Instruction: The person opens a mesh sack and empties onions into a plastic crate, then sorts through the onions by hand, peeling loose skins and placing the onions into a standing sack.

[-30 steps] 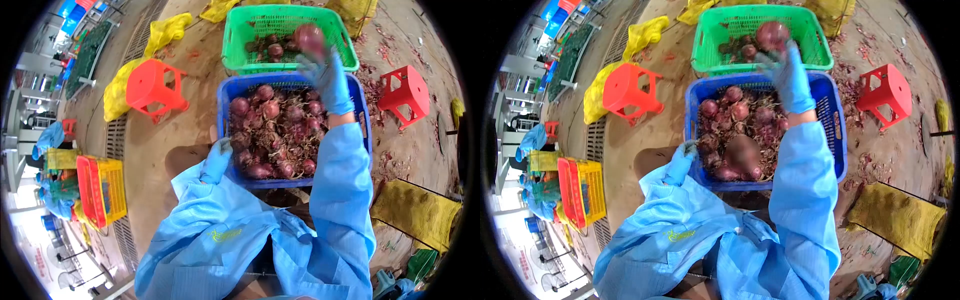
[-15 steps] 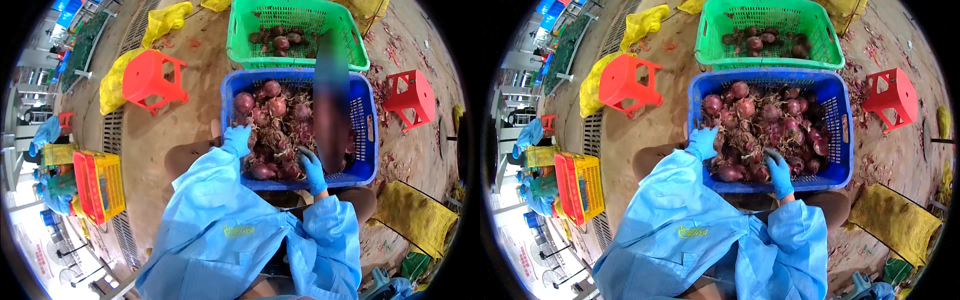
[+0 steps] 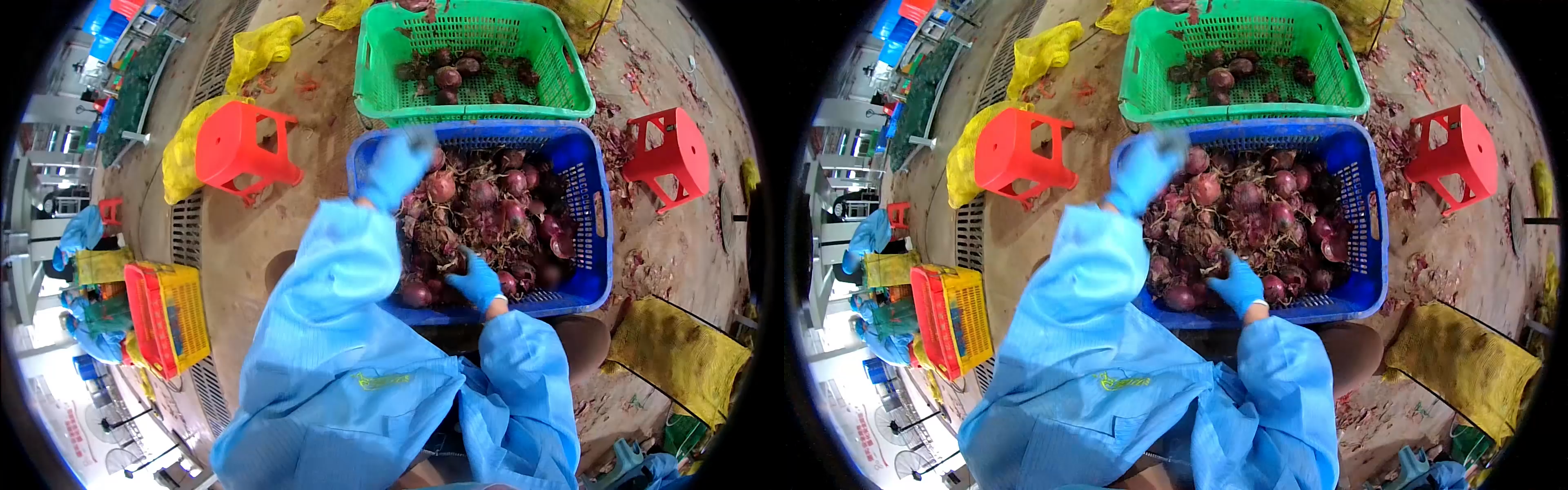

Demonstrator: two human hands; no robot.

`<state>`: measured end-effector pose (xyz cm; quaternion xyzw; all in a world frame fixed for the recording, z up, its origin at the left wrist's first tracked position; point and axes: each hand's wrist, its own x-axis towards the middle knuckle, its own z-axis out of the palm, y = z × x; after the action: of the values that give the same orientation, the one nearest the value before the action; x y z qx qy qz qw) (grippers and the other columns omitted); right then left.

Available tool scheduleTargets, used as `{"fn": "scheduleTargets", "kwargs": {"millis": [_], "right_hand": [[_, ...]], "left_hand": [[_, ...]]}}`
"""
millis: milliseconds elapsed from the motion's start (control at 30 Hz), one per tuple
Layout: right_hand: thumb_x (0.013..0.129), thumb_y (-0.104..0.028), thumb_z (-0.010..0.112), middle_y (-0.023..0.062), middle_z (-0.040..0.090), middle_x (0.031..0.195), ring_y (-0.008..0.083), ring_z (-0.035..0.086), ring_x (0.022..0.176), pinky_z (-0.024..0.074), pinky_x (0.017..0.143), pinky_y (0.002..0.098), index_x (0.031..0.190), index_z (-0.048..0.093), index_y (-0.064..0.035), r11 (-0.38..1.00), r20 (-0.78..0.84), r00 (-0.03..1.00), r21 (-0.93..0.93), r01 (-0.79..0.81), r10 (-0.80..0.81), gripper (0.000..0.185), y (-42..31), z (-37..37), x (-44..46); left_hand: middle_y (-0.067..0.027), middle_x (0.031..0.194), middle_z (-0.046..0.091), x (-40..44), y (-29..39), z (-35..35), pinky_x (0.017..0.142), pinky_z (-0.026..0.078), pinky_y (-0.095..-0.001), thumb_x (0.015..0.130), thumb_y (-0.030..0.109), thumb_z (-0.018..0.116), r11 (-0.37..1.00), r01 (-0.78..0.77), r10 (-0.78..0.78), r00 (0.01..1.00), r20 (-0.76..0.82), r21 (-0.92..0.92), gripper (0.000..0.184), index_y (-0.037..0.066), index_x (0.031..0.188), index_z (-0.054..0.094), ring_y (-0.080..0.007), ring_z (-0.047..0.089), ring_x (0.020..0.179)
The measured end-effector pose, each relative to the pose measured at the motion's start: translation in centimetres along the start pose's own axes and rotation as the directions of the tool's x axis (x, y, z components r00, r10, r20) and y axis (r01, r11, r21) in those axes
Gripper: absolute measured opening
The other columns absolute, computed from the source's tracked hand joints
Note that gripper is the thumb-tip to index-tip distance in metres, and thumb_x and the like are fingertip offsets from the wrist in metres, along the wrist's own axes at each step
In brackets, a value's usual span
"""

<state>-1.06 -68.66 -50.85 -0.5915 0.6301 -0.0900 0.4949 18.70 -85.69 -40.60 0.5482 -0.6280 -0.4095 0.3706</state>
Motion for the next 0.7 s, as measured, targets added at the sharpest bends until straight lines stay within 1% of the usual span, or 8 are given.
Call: {"fn": "scheduleTargets", "kwargs": {"millis": [33,67,167,233,333,500,633,700], "right_hand": [[0.063,-0.035,0.072,0.0211,0.054,0.114,0.0356,0.057,0.099,0.0470,0.083,0.0407,0.131,0.038,-0.0168,0.992,-0.021,1.000,-0.130,0.002,-0.005,0.078,0.0,1.5,0.5],[0.064,-0.033,0.072,0.0218,0.053,0.114,0.0374,0.056,0.097,0.0467,0.083,0.0403,0.130,0.038,-0.0166,0.979,-0.039,0.997,-0.189,-0.072,0.065,0.076,-1.2,2.0,0.5],[0.064,-0.025,0.072,0.0210,0.054,0.109,0.0317,0.058,0.096,0.0463,0.083,0.0369,0.123,0.042,-0.0117,0.960,-0.079,0.985,-0.222,-0.169,0.155,0.068,-0.6,2.2,0.5],[0.064,-0.022,0.070,0.0183,0.055,0.109,0.0285,0.059,0.092,0.0469,0.081,0.0354,0.121,0.044,-0.0117,0.959,-0.344,0.938,0.273,0.076,0.024,0.064,1.7,1.8,0.4],[0.076,-0.014,0.062,0.0049,0.055,0.105,0.0126,0.050,0.096,0.0412,0.087,0.0279,0.115,0.048,-0.0038,0.646,-0.204,0.970,0.759,0.073,0.131,0.042,1.6,-3.1,-1.0],[0.086,-0.030,0.056,0.0046,0.052,0.114,0.0146,0.051,0.101,0.0406,0.088,0.0308,0.125,0.041,-0.0049,0.571,-0.332,0.931,0.739,0.358,-0.154,0.049,-10.2,-15.1,6.1],[0.089,-0.033,0.053,0.0092,0.050,0.119,0.0200,0.053,0.107,0.0427,0.087,0.0330,0.137,0.029,-0.0086,0.560,-0.568,0.818,0.649,0.515,-0.092,0.059,-15.5,-20.1,7.9],[0.088,-0.015,0.053,0.0064,0.053,0.112,0.0129,0.054,0.093,0.0438,0.075,0.0248,0.135,0.029,-0.0018,0.532,-0.539,0.833,0.671,0.516,-0.127,0.055,-12.7,-19.1,6.4]], "left_hand": [[-0.0142,0.094,0.064,-2.6,-2.7,0.9,0.078,0.047,-0.0354,0.080,0.015,0.057,0.914,-0.114,0.046,0.982,0.182,0.389,0.021,0.007,0.099,0.061,-0.0299,0.061,0.087],[-0.0165,0.091,0.063,-5.0,-5.8,2.3,0.077,0.048,-0.0385,0.079,0.009,0.054,0.854,-0.141,-0.035,0.945,0.326,0.501,0.018,0.011,0.093,0.065,-0.0322,0.061,0.084],[-0.0092,0.102,0.055,-8.9,-8.0,4.4,0.070,0.046,-0.0421,0.071,0.008,0.061,0.543,-0.374,-0.295,0.753,0.588,0.752,0.062,0.022,0.129,0.043,-0.0288,0.059,0.092],[-0.0102,0.103,0.051,-9.4,-9.5,5.6,0.067,0.046,-0.0416,0.068,0.009,0.064,0.526,-0.462,-0.168,0.766,0.620,0.714,0.070,0.024,0.132,0.040,-0.0285,0.057,0.094],[-0.0132,0.107,0.047,-9.2,-9.6,7.6,0.073,0.047,-0.0407,0.064,0.014,0.069,0.428,-0.417,-0.290,0.777,0.559,0.802,0.077,0.024,0.134,0.037,-0.0308,0.055,0.093],[-0.0181,0.115,0.042,-8.2,-8.1,7.1,0.084,0.045,-0.0431,0.058,0.014,0.076,0.599,-0.208,-0.484,0.675,0.557,0.773,0.085,0.026,0.133,0.037,-0.0374,0.051,0.099],[-0.0208,0.126,0.038,-11.0,-9.8,6.2,0.091,0.042,-0.0432,0.057,0.015,0.078,0.699,-0.093,-0.336,0.832,0.441,0.709,0.086,0.020,0.132,0.037,-0.0344,0.048,0.109],[-0.0189,0.120,0.047,-11.6,-10.7,5.4,0.092,0.042,-0.0405,0.057,0.014,0.080,0.917,0.159,-0.289,0.897,0.335,0.367,0.087,0.009,0.131,0.036,-0.0279,0.051,0.108]]}}
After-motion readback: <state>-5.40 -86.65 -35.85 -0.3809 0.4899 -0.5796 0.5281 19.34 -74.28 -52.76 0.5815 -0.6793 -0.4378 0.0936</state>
